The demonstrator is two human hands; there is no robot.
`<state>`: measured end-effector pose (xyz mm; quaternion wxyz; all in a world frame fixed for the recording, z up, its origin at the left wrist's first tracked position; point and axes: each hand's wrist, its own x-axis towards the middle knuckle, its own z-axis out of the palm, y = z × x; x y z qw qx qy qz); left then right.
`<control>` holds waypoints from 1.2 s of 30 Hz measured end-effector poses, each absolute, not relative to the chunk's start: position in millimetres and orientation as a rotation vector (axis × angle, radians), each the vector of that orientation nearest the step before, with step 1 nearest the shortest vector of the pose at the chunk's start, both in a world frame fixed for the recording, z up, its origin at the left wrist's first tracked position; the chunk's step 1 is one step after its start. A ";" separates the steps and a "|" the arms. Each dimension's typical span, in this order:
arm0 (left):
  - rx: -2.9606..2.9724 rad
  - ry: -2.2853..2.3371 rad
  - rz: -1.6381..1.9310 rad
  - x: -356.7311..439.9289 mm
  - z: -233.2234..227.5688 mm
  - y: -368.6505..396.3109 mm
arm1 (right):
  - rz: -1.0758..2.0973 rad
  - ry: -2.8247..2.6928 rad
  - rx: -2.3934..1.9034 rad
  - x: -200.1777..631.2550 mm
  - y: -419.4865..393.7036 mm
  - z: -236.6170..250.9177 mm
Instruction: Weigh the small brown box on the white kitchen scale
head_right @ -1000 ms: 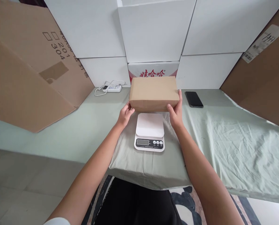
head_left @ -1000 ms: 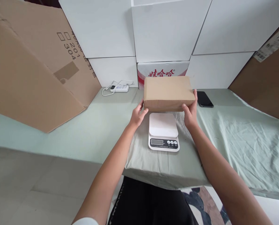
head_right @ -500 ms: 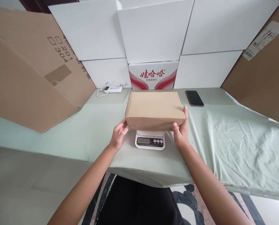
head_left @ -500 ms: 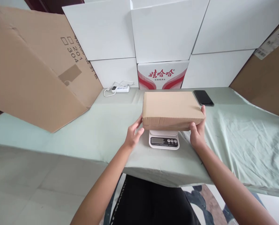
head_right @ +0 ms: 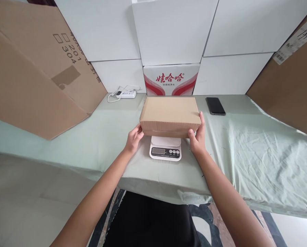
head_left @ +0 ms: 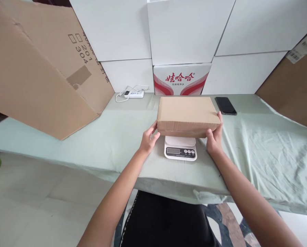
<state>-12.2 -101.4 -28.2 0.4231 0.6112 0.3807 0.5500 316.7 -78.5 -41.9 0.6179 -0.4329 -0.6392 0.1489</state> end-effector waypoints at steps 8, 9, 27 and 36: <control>1.542 0.960 1.364 -10.4 -27.7 -100.1 | 0.315 -1.507 -1.019 322.2 -80.7 -40.7; 1.541 0.961 1.361 -10.2 -27.4 -100.4 | 0.305 -1.510 -1.023 322.3 -81.1 -40.4; 1.602 0.961 1.341 -8.2 -19.9 -105.7 | 0.269 -1.467 -1.069 313.0 -91.1 -23.1; 1.627 0.967 1.330 -10.2 -19.2 -112.5 | 0.241 -1.445 -1.097 309.4 -100.2 -16.0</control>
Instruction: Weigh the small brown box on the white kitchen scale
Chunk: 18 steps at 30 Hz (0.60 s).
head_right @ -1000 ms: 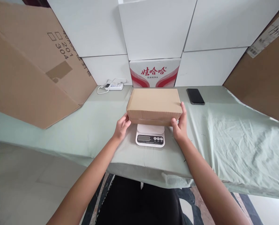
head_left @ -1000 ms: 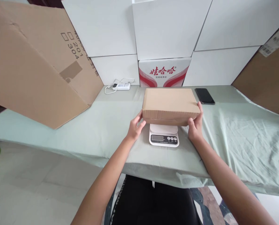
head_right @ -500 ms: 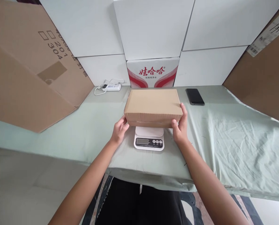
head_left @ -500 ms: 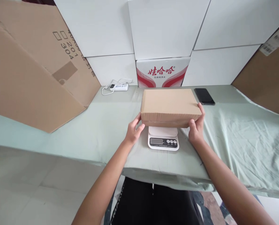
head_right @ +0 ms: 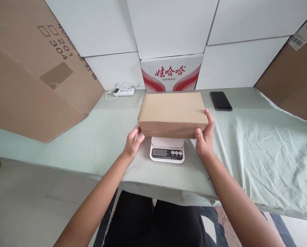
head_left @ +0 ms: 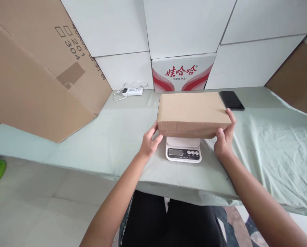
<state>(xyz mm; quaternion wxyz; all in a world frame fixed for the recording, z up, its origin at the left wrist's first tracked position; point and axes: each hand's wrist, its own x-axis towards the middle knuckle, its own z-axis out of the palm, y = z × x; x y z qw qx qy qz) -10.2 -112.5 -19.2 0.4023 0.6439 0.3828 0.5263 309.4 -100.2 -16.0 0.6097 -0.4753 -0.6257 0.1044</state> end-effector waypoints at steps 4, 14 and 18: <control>1.617 0.990 1.339 -12.6 -20.0 -116.2 | 0.252 -1.475 -1.081 309.5 -98.9 -17.0; 1.532 1.019 1.396 -11.9 -23.7 -119.5 | 0.258 -1.461 -1.092 313.2 -98.8 -21.5; 1.518 1.004 1.383 -11.1 -23.1 -119.4 | 0.269 -1.449 -1.102 314.0 -98.5 -22.3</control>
